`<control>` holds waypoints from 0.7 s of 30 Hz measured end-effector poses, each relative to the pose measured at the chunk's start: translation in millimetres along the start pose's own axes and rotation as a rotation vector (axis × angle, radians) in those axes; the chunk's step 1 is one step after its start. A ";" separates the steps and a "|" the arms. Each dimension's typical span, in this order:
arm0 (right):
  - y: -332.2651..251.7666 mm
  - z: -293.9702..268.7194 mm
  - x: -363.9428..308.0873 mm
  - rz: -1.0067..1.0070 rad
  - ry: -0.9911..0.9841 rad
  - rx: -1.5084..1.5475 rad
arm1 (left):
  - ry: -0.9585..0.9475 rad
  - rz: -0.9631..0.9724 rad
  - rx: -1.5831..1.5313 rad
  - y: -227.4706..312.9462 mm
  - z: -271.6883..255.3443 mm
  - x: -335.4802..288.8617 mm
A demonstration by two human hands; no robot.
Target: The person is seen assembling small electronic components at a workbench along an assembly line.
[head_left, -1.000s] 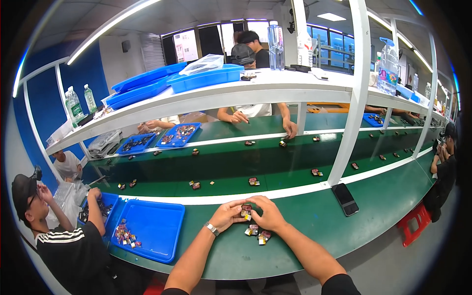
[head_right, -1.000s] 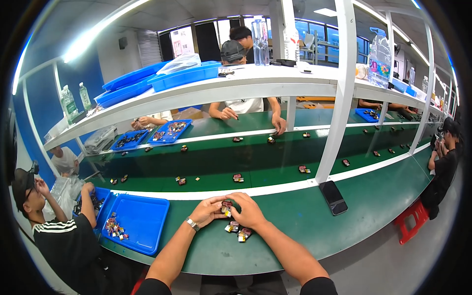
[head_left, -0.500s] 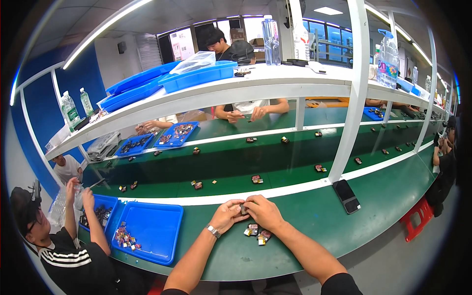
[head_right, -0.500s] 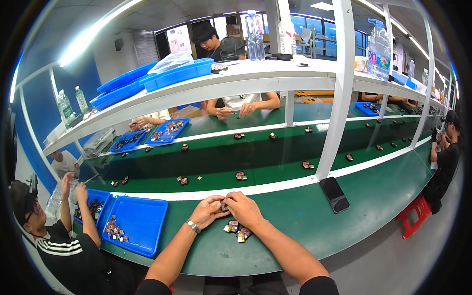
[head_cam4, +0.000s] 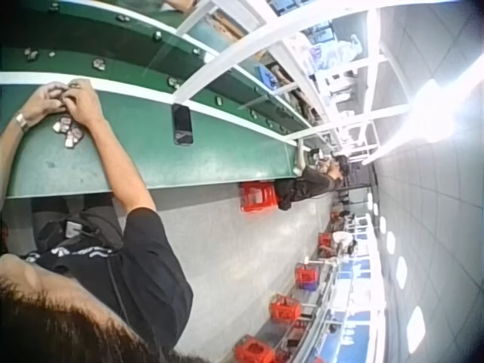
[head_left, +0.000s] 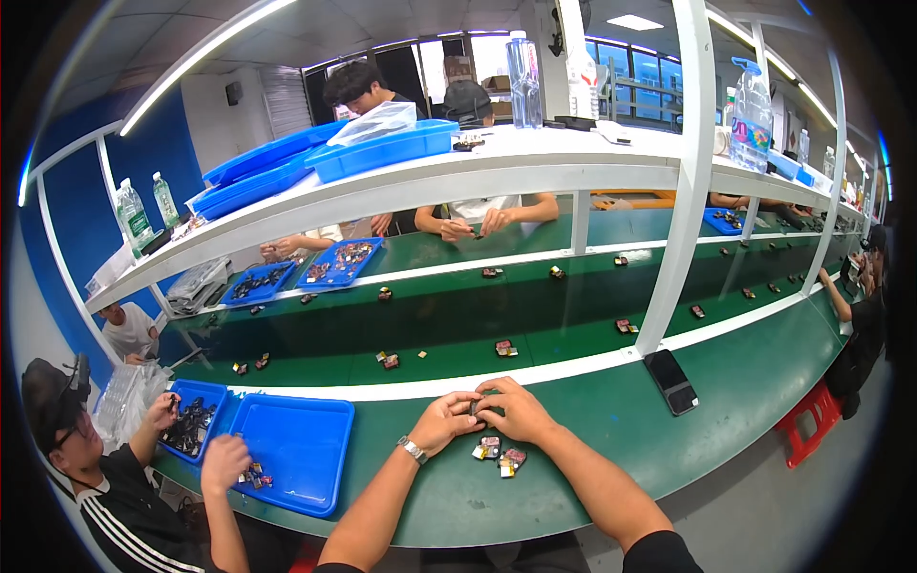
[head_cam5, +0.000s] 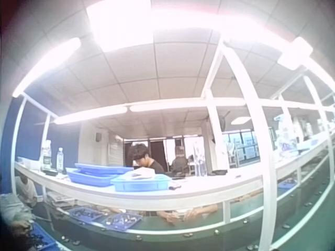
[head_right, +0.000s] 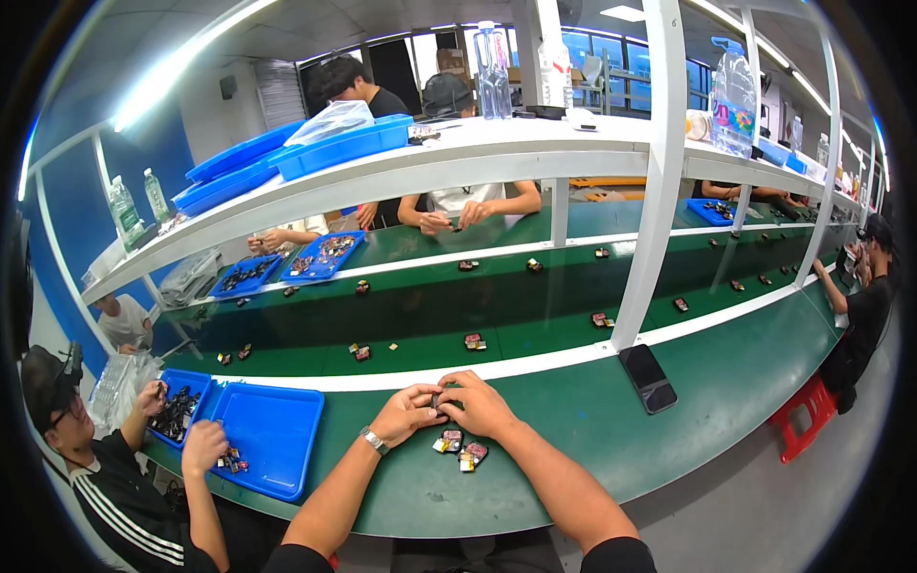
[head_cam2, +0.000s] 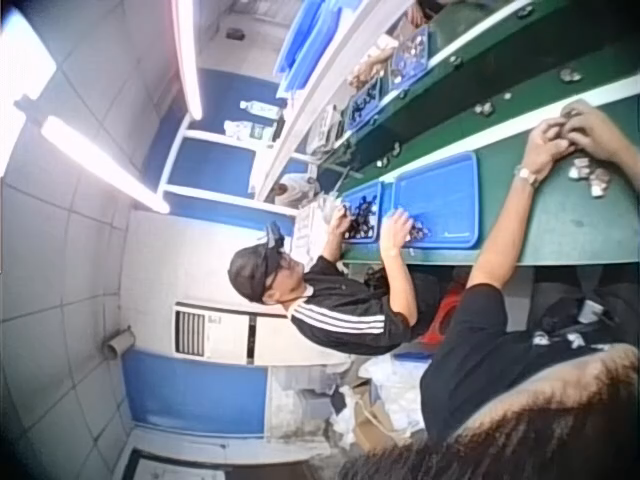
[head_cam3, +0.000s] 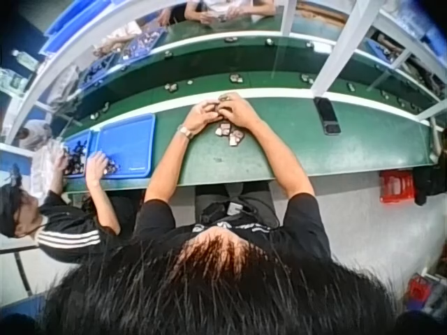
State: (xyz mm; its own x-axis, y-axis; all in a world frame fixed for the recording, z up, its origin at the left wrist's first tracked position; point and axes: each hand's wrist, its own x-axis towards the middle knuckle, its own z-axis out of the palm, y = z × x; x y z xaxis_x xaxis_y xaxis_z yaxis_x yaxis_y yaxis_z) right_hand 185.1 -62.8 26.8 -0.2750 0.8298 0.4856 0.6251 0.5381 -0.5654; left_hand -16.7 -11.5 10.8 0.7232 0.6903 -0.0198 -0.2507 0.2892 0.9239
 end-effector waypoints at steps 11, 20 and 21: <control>-1.2 -2.8 -2.0 0.012 -0.053 0.114 | -0.001 -0.055 0.016 2.1 1.9 -1.9; -14.9 8.6 -4.1 0.049 0.106 0.027 | 0.011 0.012 -0.043 -6.1 -6.7 1.2; -15.2 10.8 -4.1 0.051 0.133 0.019 | 0.010 0.011 -0.042 -6.3 -7.0 1.5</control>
State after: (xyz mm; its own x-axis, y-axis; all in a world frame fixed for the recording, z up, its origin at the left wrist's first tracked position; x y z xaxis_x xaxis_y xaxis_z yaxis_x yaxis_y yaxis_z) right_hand 168.8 -72.8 26.2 -0.1434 0.8296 0.5396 0.6217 0.4998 -0.6030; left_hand -18.6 -7.7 2.3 0.7140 0.7000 -0.0140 -0.2854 0.3092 0.9071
